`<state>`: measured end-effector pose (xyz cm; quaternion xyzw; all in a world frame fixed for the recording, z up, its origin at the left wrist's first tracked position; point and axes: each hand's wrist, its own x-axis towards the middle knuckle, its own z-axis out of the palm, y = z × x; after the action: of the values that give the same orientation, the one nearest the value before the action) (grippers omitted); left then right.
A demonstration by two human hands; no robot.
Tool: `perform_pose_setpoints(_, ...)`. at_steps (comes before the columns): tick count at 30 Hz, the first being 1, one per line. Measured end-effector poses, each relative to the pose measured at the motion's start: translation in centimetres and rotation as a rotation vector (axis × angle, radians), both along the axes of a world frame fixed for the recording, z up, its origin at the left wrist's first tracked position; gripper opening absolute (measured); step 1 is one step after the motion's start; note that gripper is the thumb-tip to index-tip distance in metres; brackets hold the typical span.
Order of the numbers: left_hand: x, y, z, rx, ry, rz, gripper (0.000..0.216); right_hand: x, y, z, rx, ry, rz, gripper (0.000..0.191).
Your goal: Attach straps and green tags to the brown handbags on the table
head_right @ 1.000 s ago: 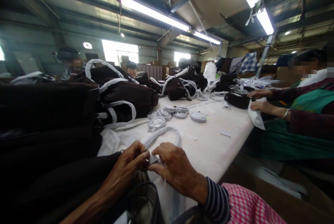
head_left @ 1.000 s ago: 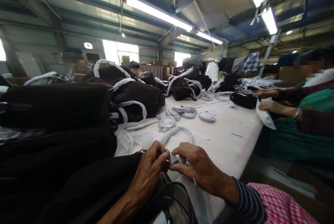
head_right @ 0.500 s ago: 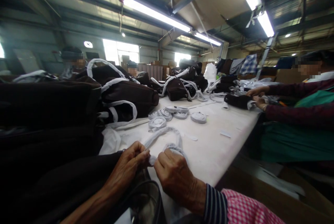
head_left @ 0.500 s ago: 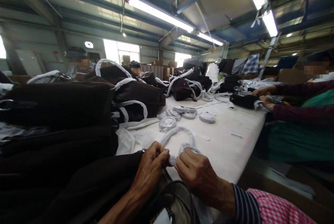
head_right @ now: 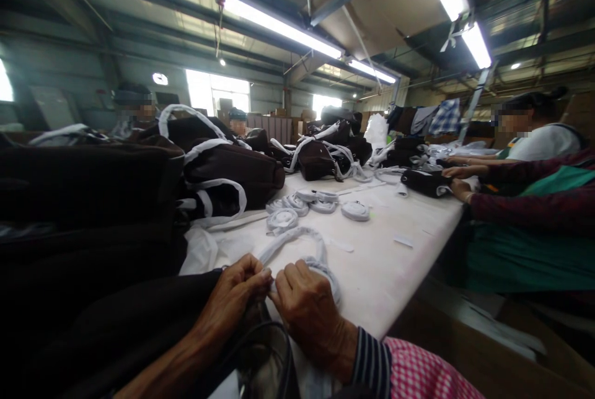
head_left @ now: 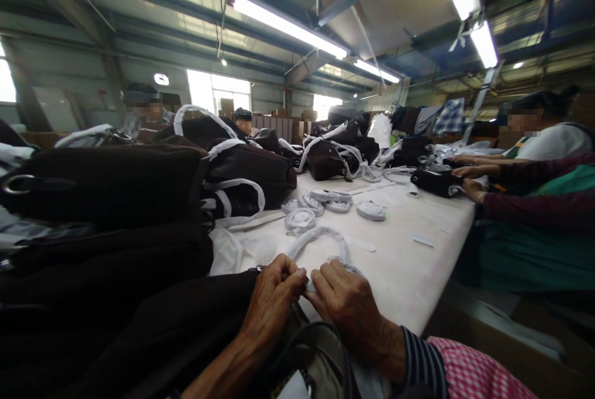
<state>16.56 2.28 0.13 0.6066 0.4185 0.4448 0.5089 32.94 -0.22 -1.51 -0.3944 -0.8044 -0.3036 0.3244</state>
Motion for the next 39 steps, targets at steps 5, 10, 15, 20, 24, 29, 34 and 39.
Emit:
perform_pose_setpoints(5, 0.1, 0.0, -0.4, -0.027, -0.028, -0.006, 0.028, 0.4, -0.5, -0.3, 0.005, 0.0, 0.036, 0.031)
perform_pose_setpoints(10, -0.1, -0.2, -0.3, -0.024, -0.051, -0.047, 0.025, 1.0, -1.3, 0.1, -0.178, 0.097, 0.033, 0.027)
perform_pose_setpoints(15, -0.1, -0.4, 0.0, -0.066, -0.102, -0.056, 0.028, 1.2, -1.8, 0.5, -0.264, 0.175, 0.028, 0.019)
perform_pose_setpoints(20, 0.0, -0.4, 0.0, -0.041, -0.147, -0.138, 0.031, 0.6, -1.5, 0.7, -0.271, 0.181, 0.038, 0.012)
perform_pose_setpoints(24, 0.0, -0.6, 0.2, -0.012, -0.067, -0.09, 0.028, 0.3, -1.3, 0.4, -0.259, 0.198, 0.032, 0.019)
perform_pose_setpoints(29, 0.0, -0.7, -0.2, -0.038, -0.045, -0.04, 0.027, 0.5, -1.5, -0.2, -0.181, 0.127, -0.012, 0.026)
perform_pose_setpoints(34, 0.0, -0.5, -0.6, -0.094, -0.095, -0.072, 0.027, 1.1, -1.6, -0.3, -0.254, 0.082, -0.004, 0.024)
perform_pose_setpoints(39, 0.0, -0.1, -1.0, -0.067, -0.12, -0.092, 0.03, 3.2, -2.6, 2.5, -0.685, 0.286, 0.109, 0.02)
